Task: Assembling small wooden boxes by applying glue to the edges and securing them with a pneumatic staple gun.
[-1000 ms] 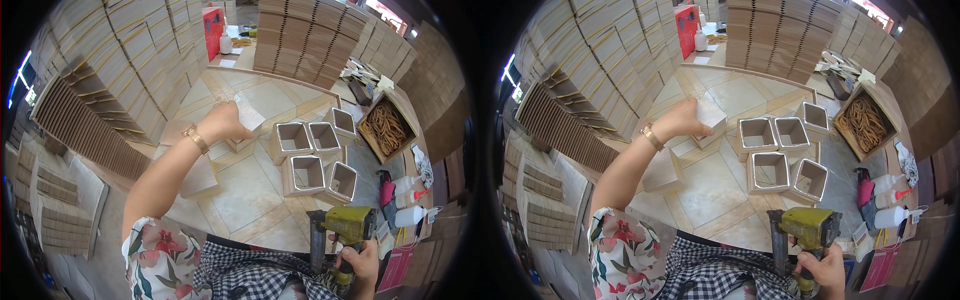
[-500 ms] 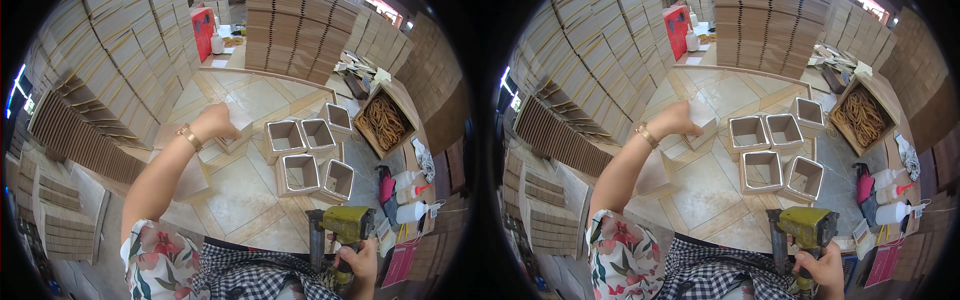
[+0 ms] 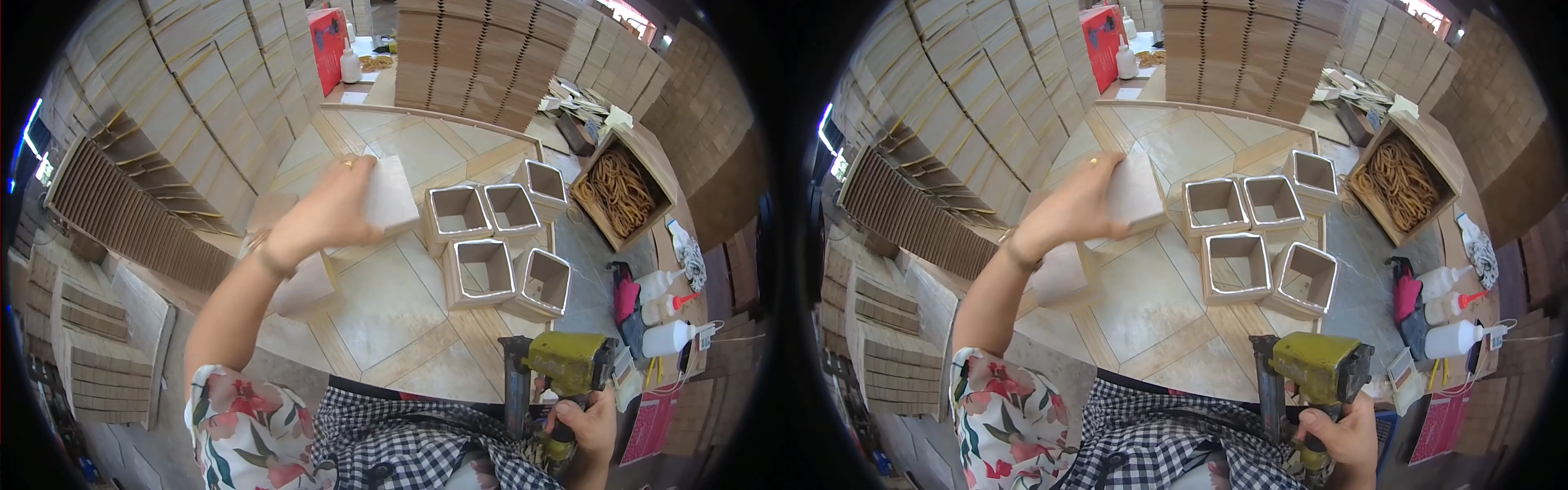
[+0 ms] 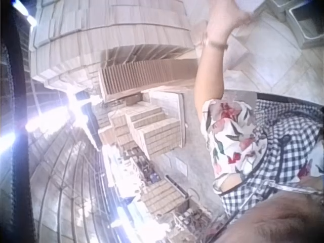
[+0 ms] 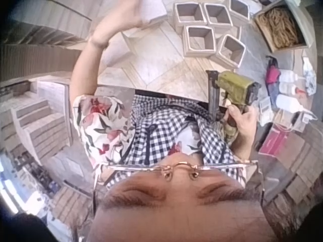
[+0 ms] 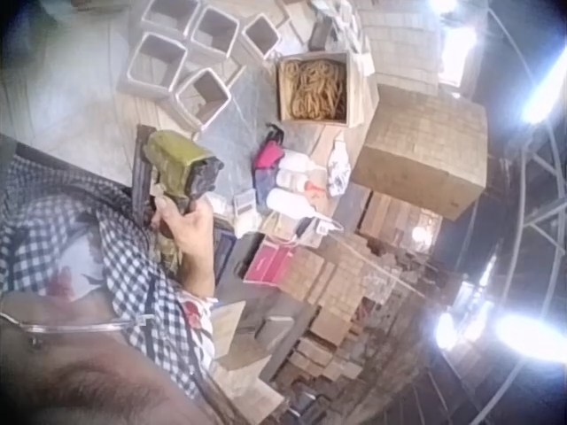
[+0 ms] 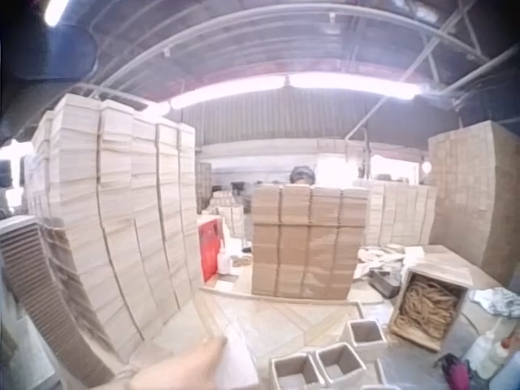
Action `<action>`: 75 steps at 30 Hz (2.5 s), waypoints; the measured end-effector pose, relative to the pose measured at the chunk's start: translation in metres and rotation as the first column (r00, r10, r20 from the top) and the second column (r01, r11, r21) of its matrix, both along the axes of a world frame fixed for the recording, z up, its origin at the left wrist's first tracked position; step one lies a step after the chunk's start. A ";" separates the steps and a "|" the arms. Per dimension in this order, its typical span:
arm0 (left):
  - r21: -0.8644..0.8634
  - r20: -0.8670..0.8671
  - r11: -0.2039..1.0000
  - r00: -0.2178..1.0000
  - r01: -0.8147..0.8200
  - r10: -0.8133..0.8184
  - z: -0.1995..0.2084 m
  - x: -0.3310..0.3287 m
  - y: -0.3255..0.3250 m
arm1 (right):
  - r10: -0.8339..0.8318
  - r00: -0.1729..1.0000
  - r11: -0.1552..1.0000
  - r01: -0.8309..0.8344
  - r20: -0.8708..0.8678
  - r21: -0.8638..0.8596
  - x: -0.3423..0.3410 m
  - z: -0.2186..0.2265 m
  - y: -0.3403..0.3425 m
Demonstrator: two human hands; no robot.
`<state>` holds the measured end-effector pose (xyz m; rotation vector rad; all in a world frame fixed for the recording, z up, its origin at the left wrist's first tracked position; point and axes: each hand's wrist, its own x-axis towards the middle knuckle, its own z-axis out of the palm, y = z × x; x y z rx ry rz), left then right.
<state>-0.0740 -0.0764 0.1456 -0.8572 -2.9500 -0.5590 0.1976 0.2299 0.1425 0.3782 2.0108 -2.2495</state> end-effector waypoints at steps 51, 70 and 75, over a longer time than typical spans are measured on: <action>0.101 0.229 0.934 0.906 0.343 -0.357 -0.050 0.160 0.014 | 0.088 0.985 0.996 -0.092 0.151 0.020 0.035 0.010 -0.013; 0.522 0.363 0.840 0.855 0.144 -0.372 -0.090 0.161 -0.025 | 0.260 0.926 0.888 -0.340 0.272 0.310 0.030 0.040 -0.022; 0.544 0.392 0.831 0.839 0.119 -0.377 -0.090 0.161 -0.024 | 0.301 0.944 0.876 -0.330 0.137 0.351 0.027 0.032 -0.024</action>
